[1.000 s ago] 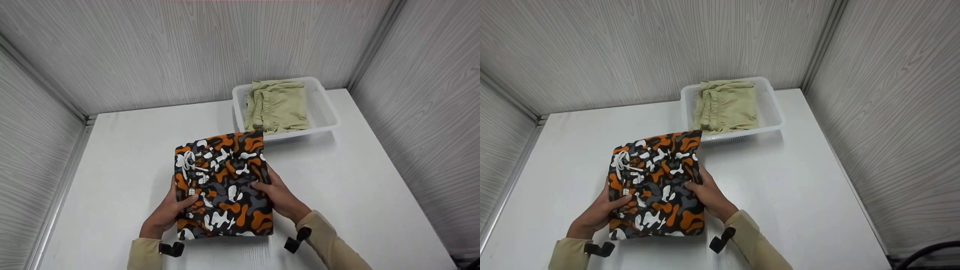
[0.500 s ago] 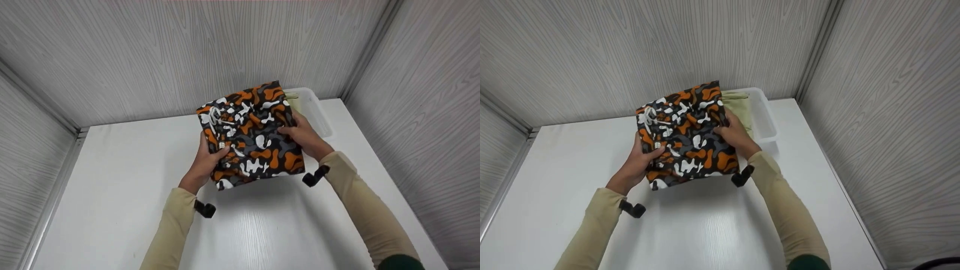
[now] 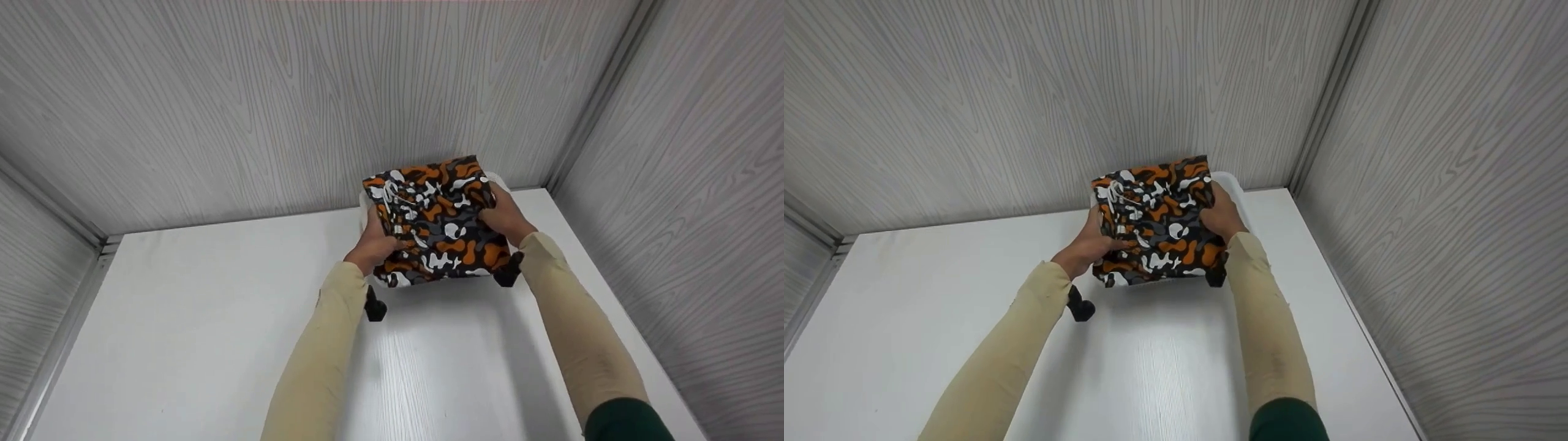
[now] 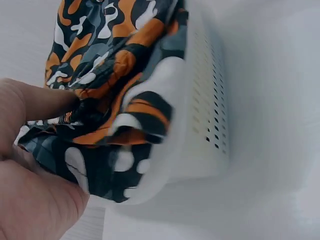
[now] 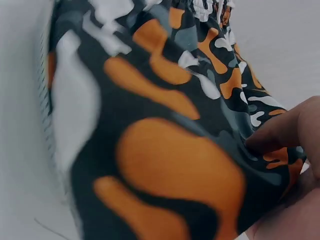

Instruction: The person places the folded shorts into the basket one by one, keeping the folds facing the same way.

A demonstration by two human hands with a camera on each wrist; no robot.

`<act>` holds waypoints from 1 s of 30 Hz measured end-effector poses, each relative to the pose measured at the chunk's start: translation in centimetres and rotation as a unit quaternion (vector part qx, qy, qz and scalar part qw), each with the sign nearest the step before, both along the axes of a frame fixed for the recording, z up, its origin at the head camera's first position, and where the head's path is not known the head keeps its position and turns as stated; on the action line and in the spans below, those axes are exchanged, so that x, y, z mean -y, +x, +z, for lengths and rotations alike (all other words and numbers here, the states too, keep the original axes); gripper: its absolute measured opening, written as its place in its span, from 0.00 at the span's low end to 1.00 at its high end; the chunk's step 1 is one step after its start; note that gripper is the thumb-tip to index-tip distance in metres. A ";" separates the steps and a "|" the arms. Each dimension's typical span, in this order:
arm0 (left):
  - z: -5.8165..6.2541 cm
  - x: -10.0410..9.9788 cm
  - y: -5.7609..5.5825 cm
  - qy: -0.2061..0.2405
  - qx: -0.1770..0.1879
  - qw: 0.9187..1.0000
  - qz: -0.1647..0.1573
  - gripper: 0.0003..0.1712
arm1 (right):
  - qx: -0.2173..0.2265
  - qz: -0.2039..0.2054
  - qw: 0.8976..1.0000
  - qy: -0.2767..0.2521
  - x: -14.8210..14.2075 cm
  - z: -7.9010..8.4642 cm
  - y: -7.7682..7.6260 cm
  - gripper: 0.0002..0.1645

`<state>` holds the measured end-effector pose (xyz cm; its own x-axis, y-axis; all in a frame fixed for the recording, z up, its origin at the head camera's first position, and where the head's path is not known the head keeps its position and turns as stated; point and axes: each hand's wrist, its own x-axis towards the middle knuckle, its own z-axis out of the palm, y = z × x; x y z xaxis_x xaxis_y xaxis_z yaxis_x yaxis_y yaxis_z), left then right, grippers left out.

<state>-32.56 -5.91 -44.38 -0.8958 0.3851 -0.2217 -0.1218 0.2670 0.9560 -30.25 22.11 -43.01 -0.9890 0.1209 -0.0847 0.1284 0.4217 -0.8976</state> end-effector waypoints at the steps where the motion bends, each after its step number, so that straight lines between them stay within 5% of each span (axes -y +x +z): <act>1: -0.1 -0.3 0.0 -0.012 -0.009 1.000 -0.001 0.65 | 0.005 -0.008 1.000 0.007 -0.2 -0.5 0.0 0.42; 4: 0.0 -1.2 0.3 -0.083 -0.057 0.995 -0.017 0.65 | 0.021 -0.039 0.998 0.051 -0.8 -1.5 0.3 0.44; 6: 0.5 -1.7 0.6 -0.162 -0.100 0.981 -0.032 0.62 | 0.018 -0.049 0.991 0.126 -0.9 -1.8 0.5 0.45; 8: 1.3 -2.2 1.0 -0.254 -0.162 0.952 -0.047 0.55 | -0.004 -0.053 0.976 0.213 -0.8 -1.9 0.8 0.46; 12: 3.1 -2.3 1.3 -0.412 -0.253 0.870 -0.097 0.42 | -0.053 -0.003 0.942 0.331 0.8 -1.2 1.2 0.46; 15: 3.7 -1.9 1.0 -0.464 -0.253 0.834 -0.160 0.43 | -0.001 0.081 0.935 0.346 2.4 -0.6 1.2 0.48; 18: 3.0 -1.7 1.0 -0.496 -0.221 0.816 -0.199 0.46 | 0.100 0.142 0.921 0.348 3.2 -0.9 1.2 0.52; 21: 2.1 -2.2 1.5 -0.534 -0.204 0.795 -0.203 0.48 | 0.176 0.158 0.911 0.338 3.3 -1.6 1.2 0.54; 26: 2.5 -3.1 2.7 -0.584 -0.190 0.764 -0.199 0.49 | 0.233 0.168 0.899 0.330 3.3 -2.1 1.5 0.53; 30: 3.1 -3.2 3.9 -0.595 -0.188 0.756 -0.200 0.49 | 0.259 0.194 0.890 0.320 3.4 -2.8 2.0 0.53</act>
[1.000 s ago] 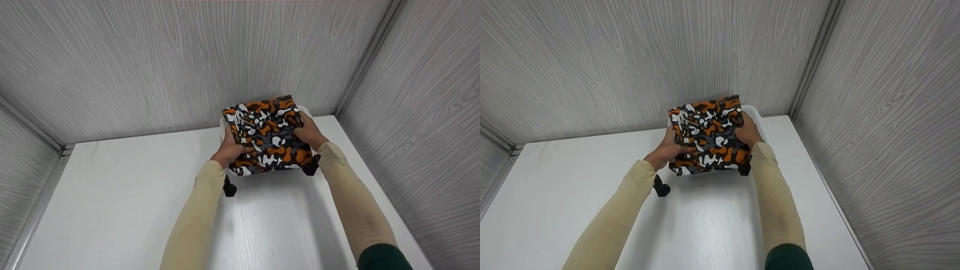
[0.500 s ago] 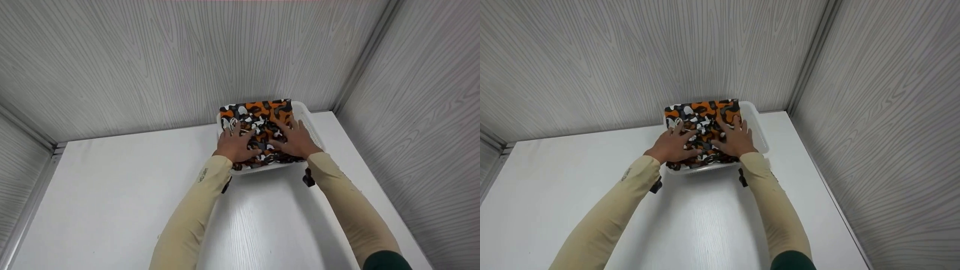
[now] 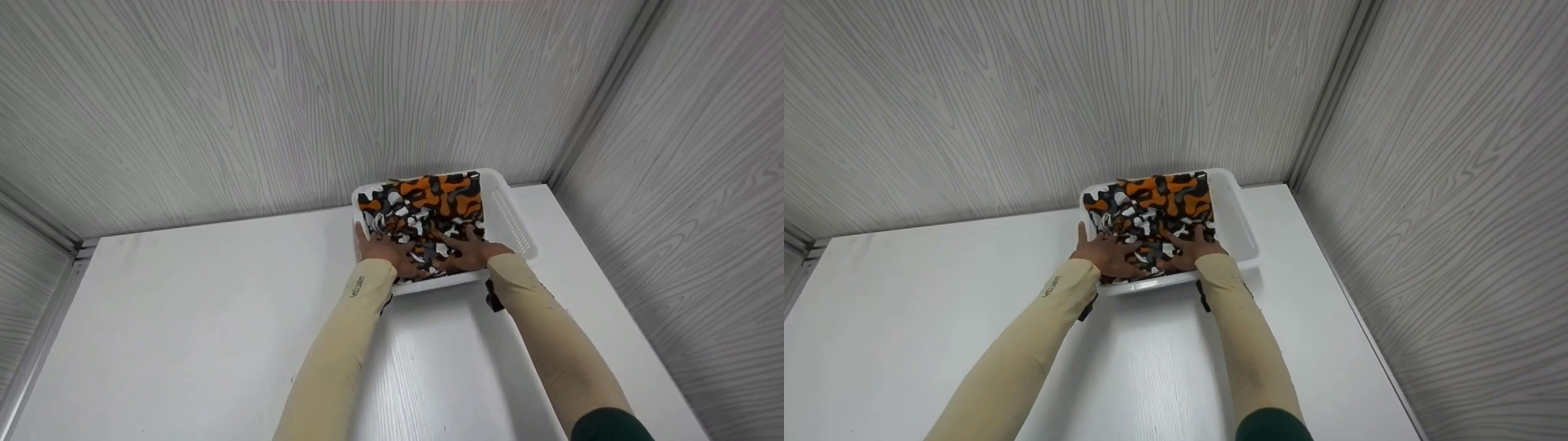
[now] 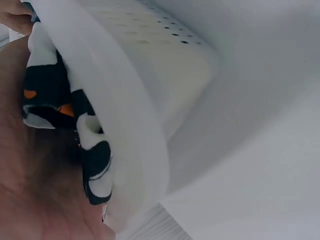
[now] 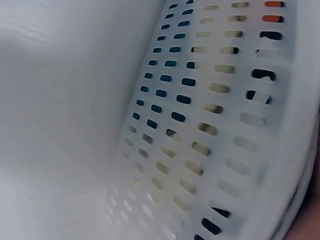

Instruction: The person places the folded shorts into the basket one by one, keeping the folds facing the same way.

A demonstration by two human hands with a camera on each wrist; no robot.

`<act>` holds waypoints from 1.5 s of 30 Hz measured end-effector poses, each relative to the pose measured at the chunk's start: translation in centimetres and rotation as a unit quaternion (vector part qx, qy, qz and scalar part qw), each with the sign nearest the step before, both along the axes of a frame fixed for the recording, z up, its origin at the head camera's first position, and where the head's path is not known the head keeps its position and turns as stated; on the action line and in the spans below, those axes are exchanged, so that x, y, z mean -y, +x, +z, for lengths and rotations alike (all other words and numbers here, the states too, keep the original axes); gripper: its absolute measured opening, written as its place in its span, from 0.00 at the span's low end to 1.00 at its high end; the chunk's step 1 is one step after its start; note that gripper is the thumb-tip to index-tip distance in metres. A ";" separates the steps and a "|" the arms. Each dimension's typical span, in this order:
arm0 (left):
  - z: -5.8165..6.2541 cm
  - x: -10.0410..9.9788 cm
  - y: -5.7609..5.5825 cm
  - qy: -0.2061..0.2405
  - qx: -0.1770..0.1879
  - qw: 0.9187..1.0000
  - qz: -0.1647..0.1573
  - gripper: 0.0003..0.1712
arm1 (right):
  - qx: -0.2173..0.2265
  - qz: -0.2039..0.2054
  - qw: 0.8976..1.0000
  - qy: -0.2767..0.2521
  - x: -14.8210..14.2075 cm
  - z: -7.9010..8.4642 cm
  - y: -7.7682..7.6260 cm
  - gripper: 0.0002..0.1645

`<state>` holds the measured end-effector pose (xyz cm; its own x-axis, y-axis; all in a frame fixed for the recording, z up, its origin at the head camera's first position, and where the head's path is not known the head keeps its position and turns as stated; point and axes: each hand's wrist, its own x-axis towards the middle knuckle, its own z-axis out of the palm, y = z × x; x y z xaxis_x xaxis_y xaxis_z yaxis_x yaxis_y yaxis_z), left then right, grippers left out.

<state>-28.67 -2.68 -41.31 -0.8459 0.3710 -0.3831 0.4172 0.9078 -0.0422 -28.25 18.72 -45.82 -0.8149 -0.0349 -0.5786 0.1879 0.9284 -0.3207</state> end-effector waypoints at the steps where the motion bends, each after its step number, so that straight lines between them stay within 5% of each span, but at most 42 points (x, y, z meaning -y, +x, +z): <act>1: 0.0 0.0 0.2 -0.006 0.000 1.000 -0.004 0.48 | 0.008 0.004 1.000 -0.001 0.1 -0.2 0.2 0.53; 8: 1.0 -0.4 0.7 -0.071 -0.021 0.997 -0.033 0.45 | 0.012 -0.003 1.000 0.018 0.3 0.2 0.8 0.54; 11: 1.3 -0.3 0.9 -0.076 -0.001 0.996 -0.044 0.45 | 0.009 0.000 0.999 0.032 0.6 1.0 1.3 0.55; 15: 1.9 0.2 0.8 0.009 0.004 0.998 -0.065 0.47 | -0.088 0.020 0.995 0.051 0.7 2.8 2.2 0.56; 18: 2.6 0.4 0.0 0.054 -0.047 0.994 -0.081 0.51 | -0.203 0.043 0.975 0.080 0.7 4.4 2.0 0.56; 20: 2.9 0.4 -0.5 0.055 -0.075 0.992 -0.083 0.56 | -0.230 0.054 0.967 0.091 0.6 5.3 1.5 0.58; 27: 2.2 0.3 0.2 0.034 -0.013 0.997 -0.073 0.66 | -0.076 0.031 0.995 0.054 0.3 4.8 1.3 0.68; 32: 2.3 -0.2 1.8 0.002 0.016 0.998 -0.066 0.60 | -0.008 0.038 0.999 0.011 -0.1 3.1 2.4 0.73; 38: 3.0 -0.9 1.9 -0.036 0.010 0.998 -0.045 0.52 | -0.003 0.065 0.998 0.006 0.0 2.9 3.1 0.69; 40: 2.7 -0.9 1.8 -0.051 0.009 0.998 -0.039 0.64 | -0.005 0.072 0.997 0.004 0.3 2.8 3.1 0.69; 45: 2.5 -0.6 2.5 -0.070 0.021 0.997 -0.026 0.69 | -0.007 0.080 0.996 0.042 1.3 2.0 3.2 0.67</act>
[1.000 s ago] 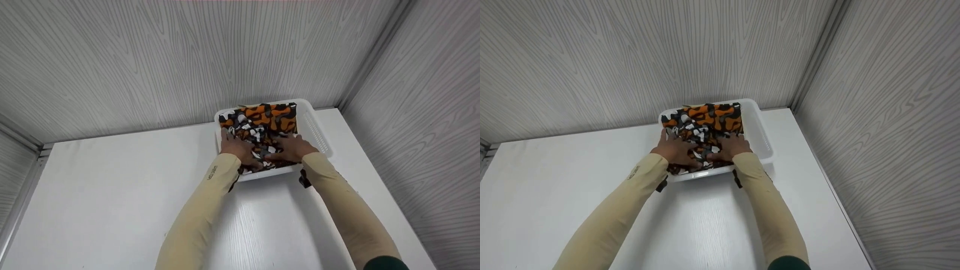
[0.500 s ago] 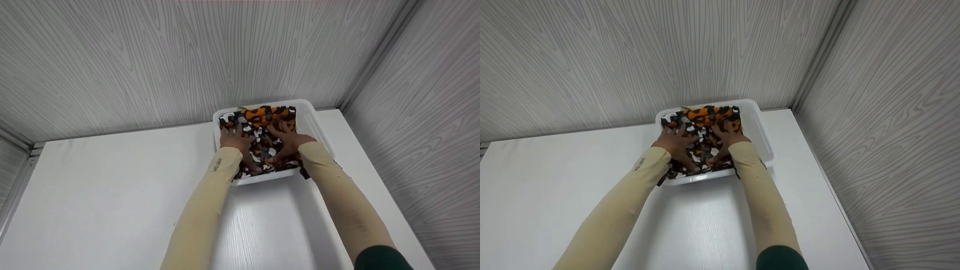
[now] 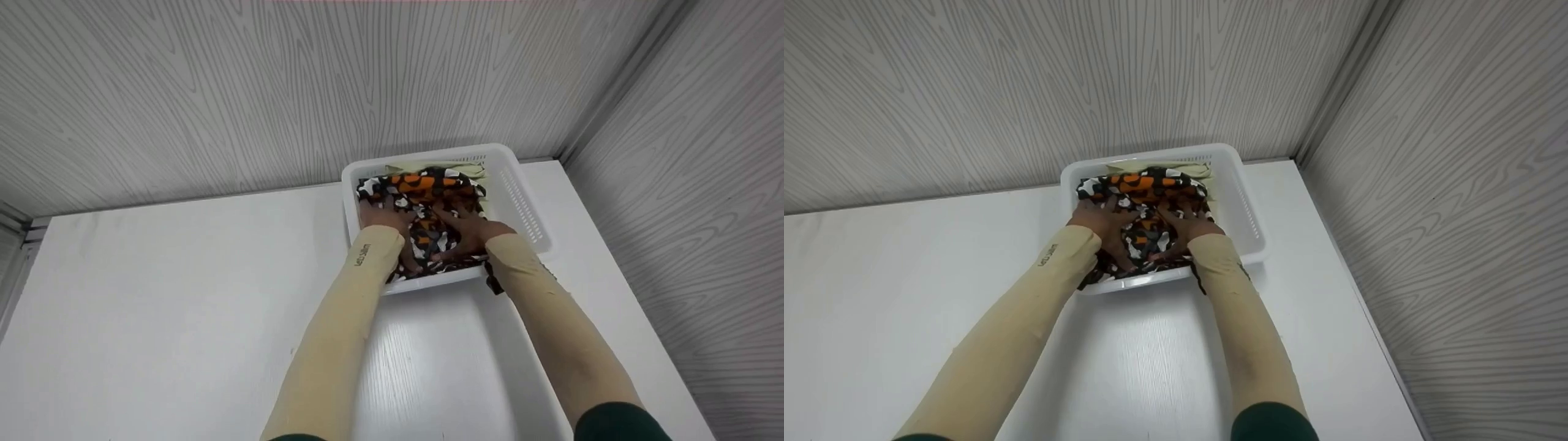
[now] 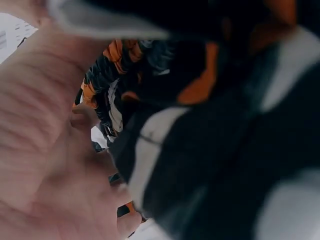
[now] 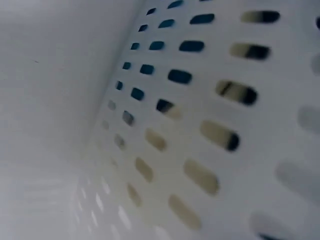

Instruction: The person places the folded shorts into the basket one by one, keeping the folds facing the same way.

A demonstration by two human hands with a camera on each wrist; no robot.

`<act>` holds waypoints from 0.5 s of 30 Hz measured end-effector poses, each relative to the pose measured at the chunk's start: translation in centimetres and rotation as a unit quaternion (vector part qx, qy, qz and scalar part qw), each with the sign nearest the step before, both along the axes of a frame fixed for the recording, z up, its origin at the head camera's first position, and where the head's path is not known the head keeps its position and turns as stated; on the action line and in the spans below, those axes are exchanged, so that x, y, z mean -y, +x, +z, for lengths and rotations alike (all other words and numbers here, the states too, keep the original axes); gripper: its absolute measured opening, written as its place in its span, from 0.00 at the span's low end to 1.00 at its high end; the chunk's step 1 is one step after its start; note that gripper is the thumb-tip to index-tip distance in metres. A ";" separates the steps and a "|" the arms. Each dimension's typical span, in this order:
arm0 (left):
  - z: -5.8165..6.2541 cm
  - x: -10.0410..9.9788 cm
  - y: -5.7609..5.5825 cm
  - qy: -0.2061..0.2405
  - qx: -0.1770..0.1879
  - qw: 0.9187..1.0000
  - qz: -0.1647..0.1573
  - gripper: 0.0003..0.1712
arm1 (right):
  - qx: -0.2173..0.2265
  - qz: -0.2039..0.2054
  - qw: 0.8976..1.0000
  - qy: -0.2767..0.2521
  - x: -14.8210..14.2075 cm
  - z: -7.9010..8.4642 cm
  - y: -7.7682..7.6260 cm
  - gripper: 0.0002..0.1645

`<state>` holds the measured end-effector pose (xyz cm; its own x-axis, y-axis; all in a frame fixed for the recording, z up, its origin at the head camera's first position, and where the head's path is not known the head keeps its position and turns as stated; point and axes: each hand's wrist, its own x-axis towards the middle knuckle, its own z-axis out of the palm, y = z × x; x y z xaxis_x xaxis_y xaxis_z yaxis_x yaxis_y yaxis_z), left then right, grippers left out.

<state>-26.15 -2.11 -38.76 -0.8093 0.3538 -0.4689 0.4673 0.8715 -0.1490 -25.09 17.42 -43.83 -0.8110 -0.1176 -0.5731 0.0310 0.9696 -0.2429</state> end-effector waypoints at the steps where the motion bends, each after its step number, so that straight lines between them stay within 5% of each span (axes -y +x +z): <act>1: 0.5 0.1 0.4 -0.003 0.007 1.000 0.004 0.65 | -0.004 0.003 1.000 0.011 0.2 -0.2 0.0 0.67; 8: -0.1 0.4 0.7 -0.013 -0.009 1.000 0.007 0.53 | -0.026 0.006 0.998 0.048 1.2 -2.3 -0.3 0.56; 12: 0.7 1.7 0.5 0.042 0.006 0.999 -0.031 0.60 | -0.020 -0.003 0.999 0.036 0.6 -3.0 -1.0 0.53; 15: 1.3 2.7 0.7 0.079 0.010 0.996 -0.047 0.55 | -0.026 -0.003 1.000 0.013 -0.2 -2.6 -1.3 0.53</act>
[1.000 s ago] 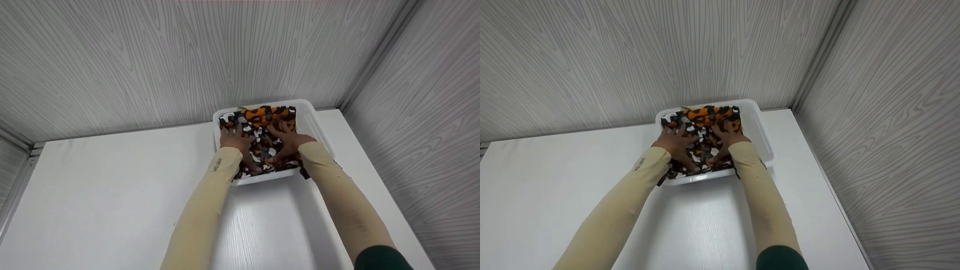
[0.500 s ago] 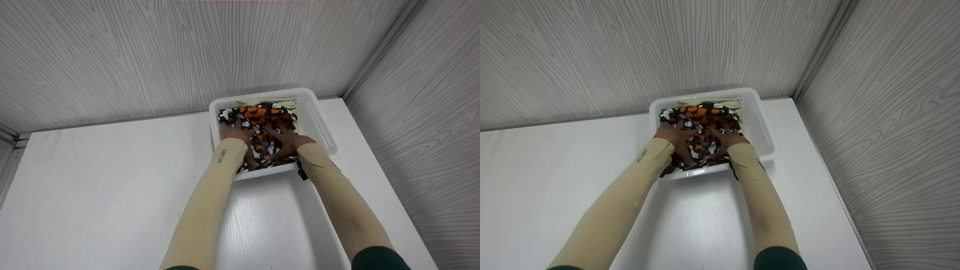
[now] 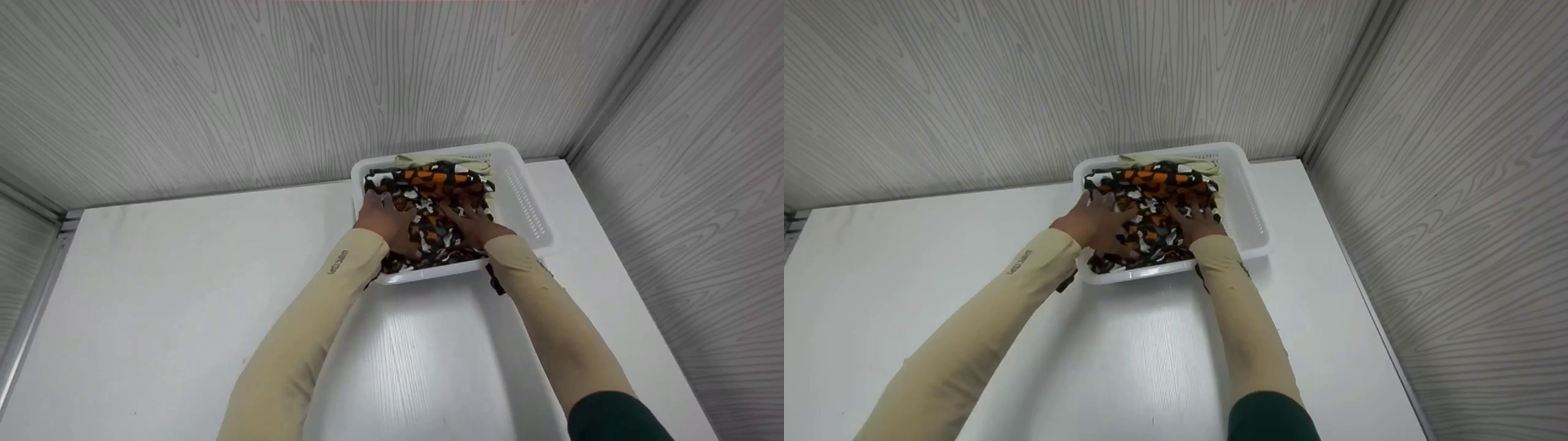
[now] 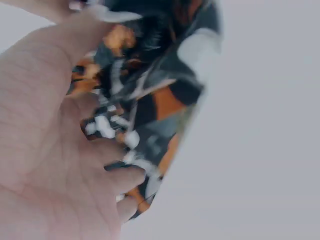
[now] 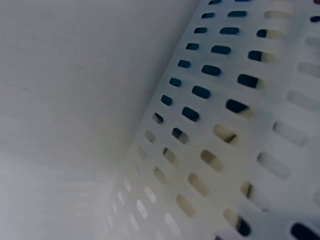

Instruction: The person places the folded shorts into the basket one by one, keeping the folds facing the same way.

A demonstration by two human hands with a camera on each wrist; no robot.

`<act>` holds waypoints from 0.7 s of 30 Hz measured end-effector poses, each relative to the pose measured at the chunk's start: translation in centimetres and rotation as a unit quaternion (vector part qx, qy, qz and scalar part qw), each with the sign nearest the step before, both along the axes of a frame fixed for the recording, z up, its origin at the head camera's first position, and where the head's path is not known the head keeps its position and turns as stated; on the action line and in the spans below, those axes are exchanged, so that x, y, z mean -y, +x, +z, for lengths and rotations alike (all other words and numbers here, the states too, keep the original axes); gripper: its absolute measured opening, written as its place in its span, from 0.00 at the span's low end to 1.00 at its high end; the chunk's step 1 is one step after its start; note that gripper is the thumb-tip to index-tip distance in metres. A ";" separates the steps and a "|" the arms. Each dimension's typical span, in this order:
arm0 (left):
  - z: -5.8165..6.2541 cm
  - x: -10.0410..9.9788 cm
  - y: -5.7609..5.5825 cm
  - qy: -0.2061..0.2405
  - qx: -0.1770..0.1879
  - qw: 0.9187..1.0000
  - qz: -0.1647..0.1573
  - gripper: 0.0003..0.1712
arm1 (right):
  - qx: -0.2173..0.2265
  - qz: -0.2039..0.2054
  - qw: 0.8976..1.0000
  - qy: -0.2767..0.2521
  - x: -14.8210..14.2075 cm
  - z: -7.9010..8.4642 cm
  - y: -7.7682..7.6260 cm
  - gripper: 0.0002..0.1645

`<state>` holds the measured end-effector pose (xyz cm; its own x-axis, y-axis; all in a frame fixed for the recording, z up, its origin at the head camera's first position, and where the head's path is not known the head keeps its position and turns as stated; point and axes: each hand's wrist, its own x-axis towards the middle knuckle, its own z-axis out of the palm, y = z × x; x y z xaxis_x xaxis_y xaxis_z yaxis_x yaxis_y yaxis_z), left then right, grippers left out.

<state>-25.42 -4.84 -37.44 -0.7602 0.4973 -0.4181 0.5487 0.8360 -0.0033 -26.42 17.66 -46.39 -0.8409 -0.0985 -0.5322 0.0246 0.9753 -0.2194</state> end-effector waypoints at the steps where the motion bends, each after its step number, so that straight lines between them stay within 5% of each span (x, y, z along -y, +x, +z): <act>1: 0.0 0.2 0.1 0.004 0.004 1.000 -0.002 0.53 | -0.004 0.001 1.000 -0.009 -0.3 0.3 0.0 0.53; 7: -1.6 0.0 0.7 -0.006 -0.007 1.000 0.005 0.43 | 0.017 -0.031 0.994 -0.102 -1.4 2.1 0.7 0.63; 13: -3.9 -0.7 1.3 -0.034 -0.035 0.998 0.033 0.43 | 0.085 -0.018 0.996 -0.036 -1.0 1.2 1.9 0.60; 17: -4.7 -1.4 0.6 -0.046 -0.045 0.997 0.051 0.48 | 0.081 -0.013 0.997 0.008 -0.5 0.7 1.3 0.55; 21: -6.2 -1.8 -0.1 -0.032 -0.043 0.997 0.054 0.49 | 0.070 -0.017 0.997 -0.014 -0.6 -0.4 0.9 0.55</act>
